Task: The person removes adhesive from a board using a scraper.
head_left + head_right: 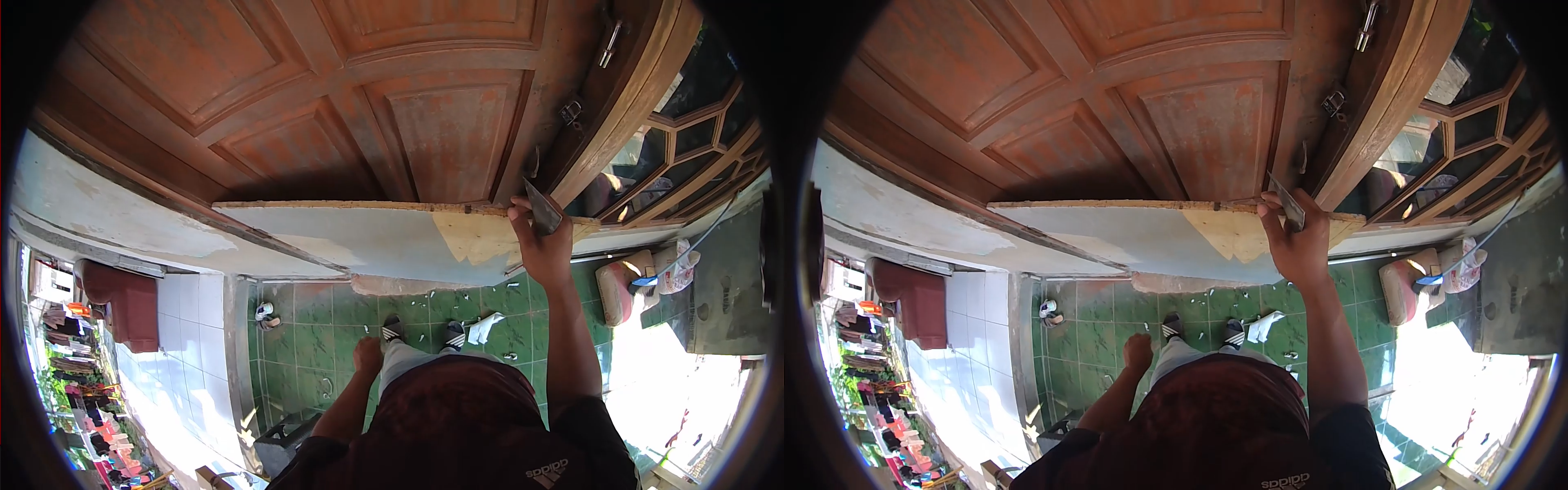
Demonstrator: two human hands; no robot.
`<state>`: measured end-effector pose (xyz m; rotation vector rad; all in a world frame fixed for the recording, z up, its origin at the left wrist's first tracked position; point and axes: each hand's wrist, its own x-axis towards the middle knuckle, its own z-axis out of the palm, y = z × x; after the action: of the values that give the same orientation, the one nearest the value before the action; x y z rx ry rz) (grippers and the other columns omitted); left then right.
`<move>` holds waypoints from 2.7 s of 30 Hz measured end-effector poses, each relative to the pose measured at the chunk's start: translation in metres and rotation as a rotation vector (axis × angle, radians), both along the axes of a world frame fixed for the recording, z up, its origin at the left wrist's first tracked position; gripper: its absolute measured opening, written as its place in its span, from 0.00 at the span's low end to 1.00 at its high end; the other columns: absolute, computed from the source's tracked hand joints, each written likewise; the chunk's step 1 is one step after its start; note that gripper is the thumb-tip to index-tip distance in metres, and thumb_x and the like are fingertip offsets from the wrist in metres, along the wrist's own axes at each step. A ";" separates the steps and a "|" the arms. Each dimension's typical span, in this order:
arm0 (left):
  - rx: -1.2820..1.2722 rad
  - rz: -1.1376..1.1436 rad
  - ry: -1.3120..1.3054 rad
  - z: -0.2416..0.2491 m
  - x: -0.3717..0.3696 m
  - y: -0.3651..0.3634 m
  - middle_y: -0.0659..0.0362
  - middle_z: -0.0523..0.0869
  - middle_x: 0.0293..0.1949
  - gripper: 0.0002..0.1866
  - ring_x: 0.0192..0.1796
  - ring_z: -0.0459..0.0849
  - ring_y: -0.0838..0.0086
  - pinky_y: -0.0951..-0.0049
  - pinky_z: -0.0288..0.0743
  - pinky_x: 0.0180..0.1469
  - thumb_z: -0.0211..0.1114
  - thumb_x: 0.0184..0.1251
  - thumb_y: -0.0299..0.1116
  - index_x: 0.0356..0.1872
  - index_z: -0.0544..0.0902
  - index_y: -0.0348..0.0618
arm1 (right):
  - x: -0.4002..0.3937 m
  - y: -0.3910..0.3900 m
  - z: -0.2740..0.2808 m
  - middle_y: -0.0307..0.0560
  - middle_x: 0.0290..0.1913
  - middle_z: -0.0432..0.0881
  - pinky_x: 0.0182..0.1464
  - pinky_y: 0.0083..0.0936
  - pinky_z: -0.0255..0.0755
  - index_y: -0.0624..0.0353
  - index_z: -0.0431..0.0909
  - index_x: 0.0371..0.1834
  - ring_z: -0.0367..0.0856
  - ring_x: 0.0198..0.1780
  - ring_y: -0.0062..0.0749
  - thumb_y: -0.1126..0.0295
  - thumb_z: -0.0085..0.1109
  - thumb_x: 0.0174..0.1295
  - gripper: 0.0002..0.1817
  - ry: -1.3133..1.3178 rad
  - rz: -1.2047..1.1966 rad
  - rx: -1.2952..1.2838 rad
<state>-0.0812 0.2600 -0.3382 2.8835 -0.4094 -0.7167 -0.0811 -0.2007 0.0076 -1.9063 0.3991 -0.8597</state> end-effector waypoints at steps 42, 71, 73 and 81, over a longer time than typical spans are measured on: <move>-0.868 -0.434 -1.235 0.261 0.125 -0.221 0.68 0.88 0.48 0.13 0.54 0.83 0.65 0.59 0.70 0.53 0.79 0.57 0.26 0.44 0.94 0.53 | -0.005 0.002 -0.003 0.42 0.34 0.90 0.29 0.28 0.66 0.64 0.91 0.51 0.71 0.24 0.19 0.69 0.75 0.73 0.11 -0.014 -0.023 -0.061; 0.052 0.095 -0.010 -0.019 0.019 0.022 0.49 0.95 0.48 0.13 0.55 0.94 0.52 0.44 0.80 0.63 0.74 0.67 0.36 0.52 0.94 0.56 | -0.004 -0.003 -0.010 0.37 0.34 0.89 0.27 0.24 0.61 0.64 0.91 0.50 0.65 0.23 0.12 0.71 0.76 0.71 0.10 0.008 -0.015 0.025; -0.009 0.337 -0.087 -0.003 0.024 0.054 0.48 0.95 0.48 0.18 0.55 0.94 0.50 0.45 0.83 0.62 0.77 0.65 0.35 0.57 0.94 0.57 | -0.006 0.000 -0.008 0.38 0.36 0.88 0.29 0.23 0.64 0.64 0.90 0.51 0.69 0.26 0.12 0.73 0.77 0.71 0.10 -0.005 0.010 0.106; -0.045 0.514 -0.204 0.065 0.061 0.146 0.53 0.96 0.53 0.15 0.58 0.93 0.49 0.51 0.86 0.61 0.73 0.69 0.33 0.55 0.95 0.53 | -0.007 0.049 -0.015 0.51 0.40 0.87 0.40 0.34 0.81 0.62 0.90 0.50 0.88 0.36 0.42 0.75 0.78 0.62 0.13 -0.250 0.039 -0.292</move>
<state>-0.0198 0.4059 -0.2733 2.8345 0.2891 -0.3230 -0.0886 -0.1512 -0.0076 -2.0291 0.0874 -1.1652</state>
